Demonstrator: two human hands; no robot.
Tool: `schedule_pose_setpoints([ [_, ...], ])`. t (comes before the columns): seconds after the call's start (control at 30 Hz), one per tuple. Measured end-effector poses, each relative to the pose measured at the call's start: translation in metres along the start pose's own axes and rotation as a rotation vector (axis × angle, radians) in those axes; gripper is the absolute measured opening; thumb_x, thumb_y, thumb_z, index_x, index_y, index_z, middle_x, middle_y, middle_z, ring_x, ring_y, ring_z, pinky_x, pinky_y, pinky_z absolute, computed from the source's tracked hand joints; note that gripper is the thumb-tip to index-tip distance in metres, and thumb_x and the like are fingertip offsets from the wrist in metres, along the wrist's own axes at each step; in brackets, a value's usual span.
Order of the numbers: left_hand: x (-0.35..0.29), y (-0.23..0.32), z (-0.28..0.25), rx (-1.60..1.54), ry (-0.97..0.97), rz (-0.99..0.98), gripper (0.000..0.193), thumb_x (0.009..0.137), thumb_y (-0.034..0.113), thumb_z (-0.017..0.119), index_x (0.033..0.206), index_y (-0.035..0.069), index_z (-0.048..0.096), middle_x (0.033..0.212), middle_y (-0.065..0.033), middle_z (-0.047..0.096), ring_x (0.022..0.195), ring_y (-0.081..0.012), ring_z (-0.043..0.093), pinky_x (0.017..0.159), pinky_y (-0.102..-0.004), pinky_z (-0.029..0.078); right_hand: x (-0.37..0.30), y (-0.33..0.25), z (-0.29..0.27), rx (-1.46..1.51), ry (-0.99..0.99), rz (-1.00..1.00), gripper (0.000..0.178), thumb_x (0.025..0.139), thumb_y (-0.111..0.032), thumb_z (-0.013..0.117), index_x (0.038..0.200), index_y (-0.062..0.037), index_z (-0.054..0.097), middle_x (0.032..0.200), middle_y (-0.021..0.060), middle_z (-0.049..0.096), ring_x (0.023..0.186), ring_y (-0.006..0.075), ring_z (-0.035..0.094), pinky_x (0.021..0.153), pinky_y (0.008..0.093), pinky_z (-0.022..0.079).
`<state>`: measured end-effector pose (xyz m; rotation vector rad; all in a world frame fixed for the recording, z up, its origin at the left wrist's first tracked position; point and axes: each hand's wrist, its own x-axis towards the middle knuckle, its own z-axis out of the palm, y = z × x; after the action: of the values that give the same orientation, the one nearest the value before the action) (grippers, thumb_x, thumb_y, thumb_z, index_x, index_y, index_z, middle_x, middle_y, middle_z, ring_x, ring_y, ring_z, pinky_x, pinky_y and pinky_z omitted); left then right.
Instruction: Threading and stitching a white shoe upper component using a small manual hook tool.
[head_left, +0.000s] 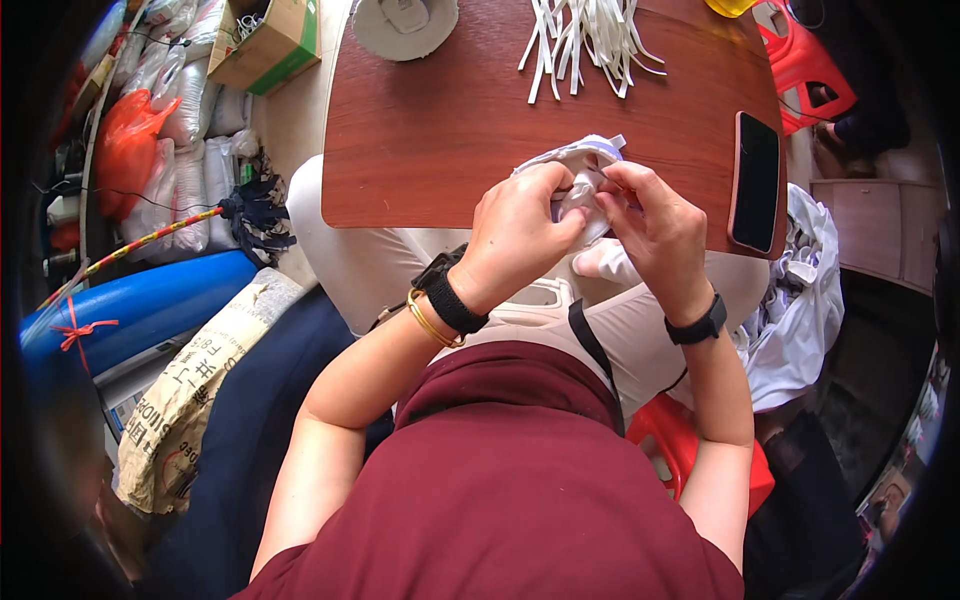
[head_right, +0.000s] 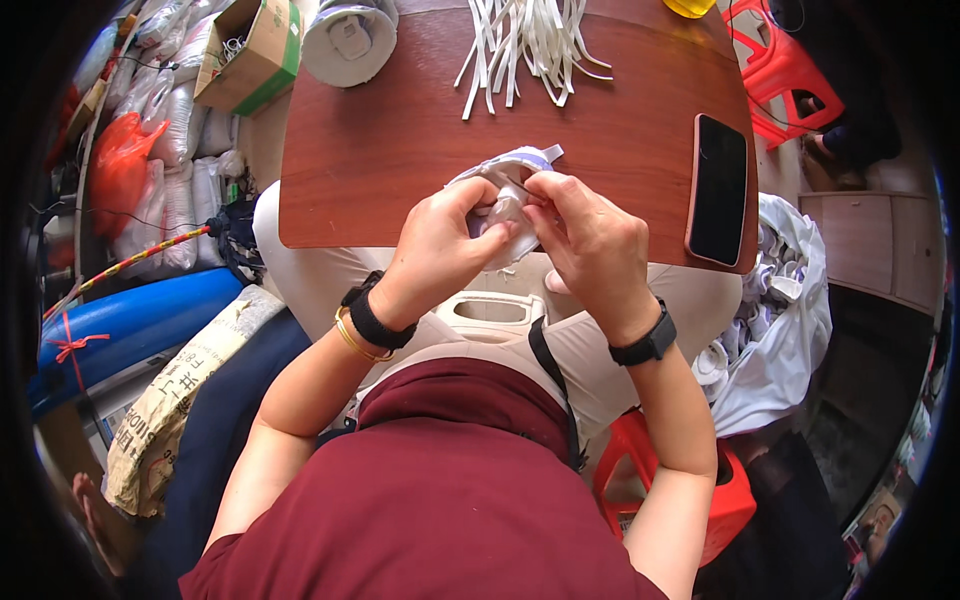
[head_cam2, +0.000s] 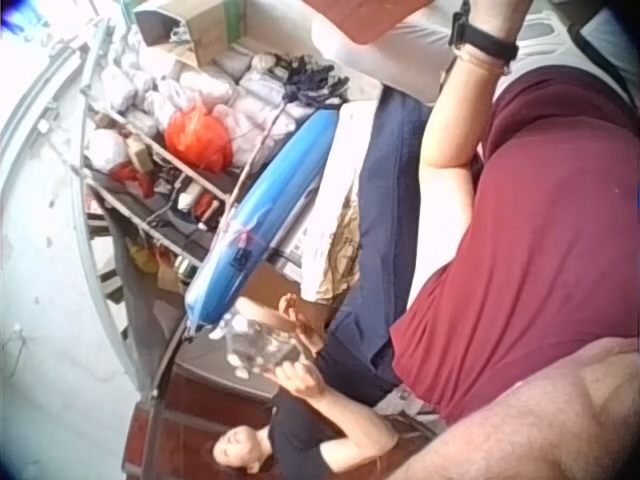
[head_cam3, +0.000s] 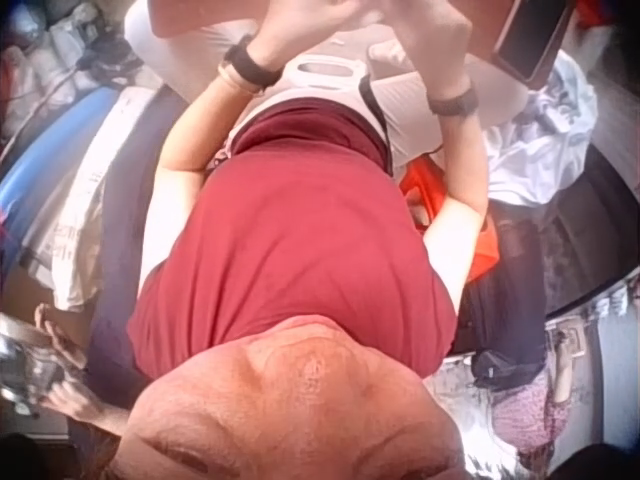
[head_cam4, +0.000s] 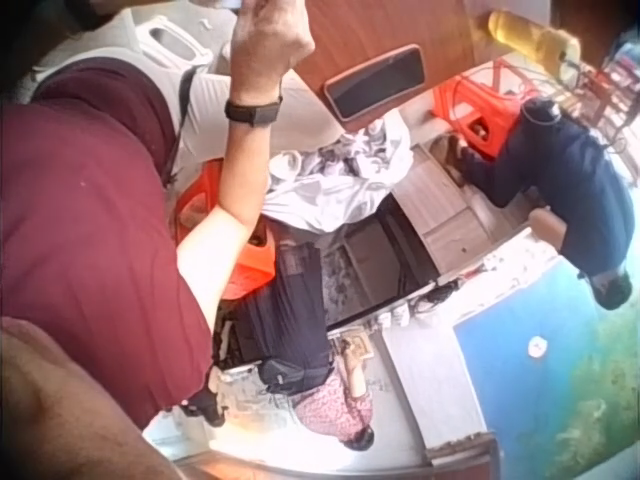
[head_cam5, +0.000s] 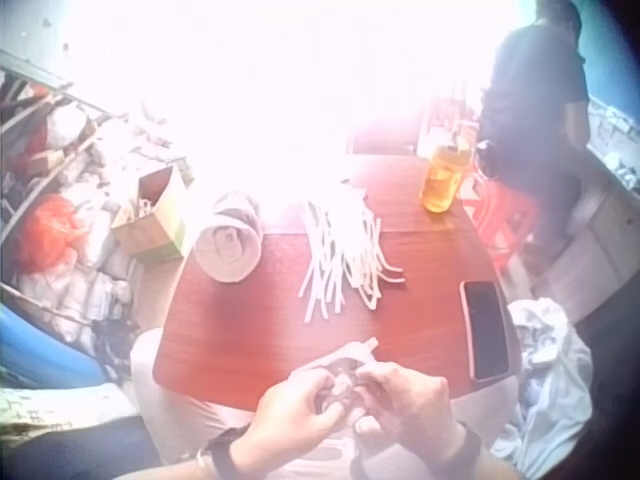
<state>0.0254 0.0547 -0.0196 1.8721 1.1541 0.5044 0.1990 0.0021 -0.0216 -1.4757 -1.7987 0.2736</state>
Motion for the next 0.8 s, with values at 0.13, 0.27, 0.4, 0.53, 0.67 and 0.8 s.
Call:
schedule_pose_setpoints([
  [0.13, -0.001, -0.011, -0.002, -0.119, -0.008, 0.126, 0.027, 0.082, 0.013, 0.065, 0.103, -0.004, 0.062, 0.085, -0.0056, 0.063, 0.075, -0.0126, 0.058, 0.069, -0.0274, 0.048, 0.001, -0.006, 0.000, 0.176, -0.014, 0.200, 0.026, 0.083, -0.010, 0.073, 0.106, -0.0063, 0.063, 0.092, 0.0086, 0.069, 0.078, 0.0204, 0.069, 0.065, 0.0306, 0.055],
  [0.27, 0.001, -0.008, -0.007, -0.513, -0.140, -0.134, 0.016, 0.092, 0.008, 0.057, 0.104, -0.002, 0.063, 0.083, 0.0036, 0.057, 0.071, -0.0031, 0.049, 0.061, -0.0204, 0.041, 0.004, -0.005, 0.001, 0.248, -0.050, 0.175, 0.025, 0.083, -0.008, 0.073, 0.106, -0.0041, 0.064, 0.091, 0.0088, 0.067, 0.081, 0.0179, 0.068, 0.069, 0.0297, 0.055],
  [0.4, 0.001, -0.008, -0.007, -0.435, -0.151, -0.077, 0.022, 0.096, 0.020, 0.064, 0.103, 0.000, 0.064, 0.076, 0.0047, 0.055, 0.062, -0.0016, 0.047, 0.053, -0.0204, 0.038, 0.008, 0.000, -0.006, 0.411, -0.091, 0.249, 0.023, 0.083, -0.004, 0.072, 0.105, -0.0030, 0.065, 0.091, 0.0076, 0.067, 0.083, 0.0163, 0.068, 0.071, 0.0284, 0.055],
  [0.53, 0.002, -0.009, -0.007, -0.455, -0.173, -0.118, 0.020, 0.093, 0.018, 0.068, 0.101, 0.000, 0.064, 0.073, 0.0050, 0.055, 0.060, -0.0012, 0.047, 0.051, -0.0196, 0.037, 0.009, 0.000, -0.005, 0.392, -0.103, 0.254, 0.022, 0.083, -0.002, 0.070, 0.104, -0.0026, 0.065, 0.092, 0.0079, 0.068, 0.083, 0.0164, 0.068, 0.073, 0.0288, 0.055],
  [0.67, 0.003, -0.008, -0.007, -0.421, -0.175, -0.136, 0.021, 0.091, 0.017, 0.071, 0.101, 0.001, 0.064, 0.072, 0.0047, 0.056, 0.059, -0.0009, 0.048, 0.050, -0.0191, 0.037, 0.007, 0.003, 0.000, 0.359, -0.019, 0.203, 0.021, 0.084, -0.002, 0.068, 0.105, -0.0039, 0.064, 0.091, 0.0095, 0.068, 0.080, 0.0202, 0.069, 0.070, 0.0298, 0.055],
  [0.8, 0.002, -0.006, -0.010, -0.384, -0.152, -0.098, 0.024, 0.089, 0.017, 0.072, 0.098, -0.004, 0.066, 0.071, -0.0010, 0.061, 0.061, -0.0049, 0.055, 0.054, -0.0238, 0.046, 0.006, -0.001, 0.007, 0.215, 0.020, 0.163, 0.020, 0.084, -0.001, 0.066, 0.104, -0.0055, 0.063, 0.089, 0.0097, 0.067, 0.077, 0.0238, 0.069, 0.066, 0.0305, 0.055],
])
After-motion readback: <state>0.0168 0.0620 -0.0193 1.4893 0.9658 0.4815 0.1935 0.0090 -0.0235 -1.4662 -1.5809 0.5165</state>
